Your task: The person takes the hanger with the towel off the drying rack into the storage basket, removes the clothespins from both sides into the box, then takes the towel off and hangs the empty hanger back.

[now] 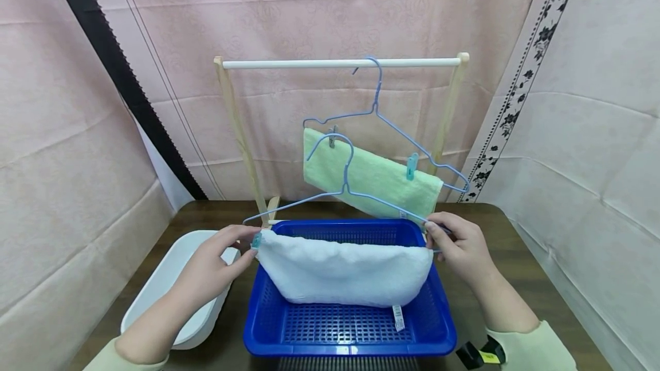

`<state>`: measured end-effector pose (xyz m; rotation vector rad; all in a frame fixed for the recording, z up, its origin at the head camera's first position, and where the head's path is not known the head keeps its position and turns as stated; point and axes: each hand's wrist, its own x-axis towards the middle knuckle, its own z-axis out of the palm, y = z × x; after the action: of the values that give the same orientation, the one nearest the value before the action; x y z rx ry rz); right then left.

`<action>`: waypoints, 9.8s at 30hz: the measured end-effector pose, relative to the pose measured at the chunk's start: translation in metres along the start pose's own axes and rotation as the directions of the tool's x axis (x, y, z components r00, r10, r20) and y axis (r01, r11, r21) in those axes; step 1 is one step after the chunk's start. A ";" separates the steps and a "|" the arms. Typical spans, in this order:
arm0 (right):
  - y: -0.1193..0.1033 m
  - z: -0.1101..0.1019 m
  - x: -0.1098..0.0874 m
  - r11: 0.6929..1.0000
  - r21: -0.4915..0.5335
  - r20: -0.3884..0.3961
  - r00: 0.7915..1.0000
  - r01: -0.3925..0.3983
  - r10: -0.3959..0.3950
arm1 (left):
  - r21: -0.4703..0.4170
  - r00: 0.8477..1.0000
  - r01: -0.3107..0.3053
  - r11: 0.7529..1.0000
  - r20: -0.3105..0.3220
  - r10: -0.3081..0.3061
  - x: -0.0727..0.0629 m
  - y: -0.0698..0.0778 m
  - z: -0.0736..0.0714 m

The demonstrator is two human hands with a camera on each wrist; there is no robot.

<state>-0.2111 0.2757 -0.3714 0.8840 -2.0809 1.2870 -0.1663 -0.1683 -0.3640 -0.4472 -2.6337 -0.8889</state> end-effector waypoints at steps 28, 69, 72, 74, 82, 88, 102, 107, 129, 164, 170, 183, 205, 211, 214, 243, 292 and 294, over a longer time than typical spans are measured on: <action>0.006 0.001 -0.003 1.000 0.019 -0.008 1.000 0.013 -0.013 | 0.254 0.997 -0.018 0.967 0.083 -0.003 -0.012 -0.051 -0.011; 0.006 0.002 -0.005 0.998 0.063 -0.001 1.000 0.002 -0.002 | 0.509 0.959 -0.122 0.852 0.282 -0.031 -0.021 -0.129 -0.016; 0.005 0.002 -0.004 0.998 0.063 0.002 1.000 -0.002 0.002 | 0.516 0.955 -0.125 0.848 0.295 -0.039 -0.021 -0.134 -0.017; 0.004 0.002 -0.004 0.998 0.056 0.005 1.000 -0.011 0.010 | 0.523 0.950 -0.118 0.844 0.308 -0.058 -0.021 -0.137 -0.017; 0.005 0.004 -0.004 0.998 0.061 0.008 1.000 -0.017 0.017 | 0.549 0.939 -0.125 0.827 0.334 -0.080 -0.022 -0.146 -0.014; 0.008 0.004 -0.006 0.998 0.066 0.006 1.000 -0.007 0.007 | 0.558 0.928 -0.125 0.820 0.358 -0.102 -0.022 -0.154 -0.009; 0.004 0.005 -0.003 0.996 0.087 0.008 1.000 -0.019 0.019 | 0.565 0.886 -0.105 0.818 0.427 -0.181 -0.019 -0.165 -0.006; 0.003 0.005 -0.003 0.997 0.077 0.012 1.000 -0.023 0.023 | 0.571 0.886 -0.110 0.814 0.428 -0.180 -0.019 -0.172 -0.003; 0.005 0.004 -0.006 0.996 0.086 0.009 0.999 -0.033 0.033 | 0.595 0.880 -0.096 0.798 0.426 -0.212 -0.019 -0.174 0.002; 0.000 0.003 -0.003 0.998 0.052 0.015 0.999 -0.043 0.042 | 0.523 0.919 -0.024 0.852 0.346 -0.187 -0.019 -0.164 -0.017; -0.002 0.002 0.000 0.999 0.035 0.014 1.000 -0.015 0.015 | 0.516 0.923 0.003 0.857 0.328 -0.201 -0.016 -0.157 -0.018; -0.001 -0.001 0.002 1.000 0.003 0.007 1.000 0.009 -0.009 | 0.419 0.939 0.072 0.905 0.277 -0.203 -0.013 -0.134 -0.013; -0.005 -0.005 0.002 1.000 -0.021 -0.008 1.000 0.008 -0.008 | 0.067 0.953 0.218 0.974 0.200 -0.227 0.003 -0.067 0.006; -0.007 -0.005 0.000 1.000 -0.021 -0.016 1.000 -0.016 0.016 | -0.023 0.958 0.228 0.973 0.182 -0.221 0.007 -0.053 0.013; -0.008 -0.005 -0.002 0.999 -0.022 -0.018 1.000 -0.024 0.023 | -0.066 0.957 0.250 0.966 0.170 -0.236 0.008 -0.046 0.016; -0.006 -0.004 0.001 0.994 -0.103 -0.066 0.998 -0.023 0.016 | -0.141 0.956 0.294 0.945 0.048 -0.290 0.013 -0.031 0.022; -0.009 0.003 -0.001 0.977 -0.198 -0.237 0.971 -0.074 0.026 | -0.056 0.986 0.167 0.984 0.027 -0.166 0.000 -0.016 0.041; -0.010 0.003 0.000 0.978 -0.193 -0.239 0.971 -0.074 0.026 | -0.050 0.988 0.155 0.987 0.031 -0.154 -0.001 -0.016 0.042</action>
<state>-0.2035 0.2701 -0.3669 0.5643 -2.0116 1.1219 -0.1798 -0.1543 -0.4039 -0.2720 -2.7043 -1.0075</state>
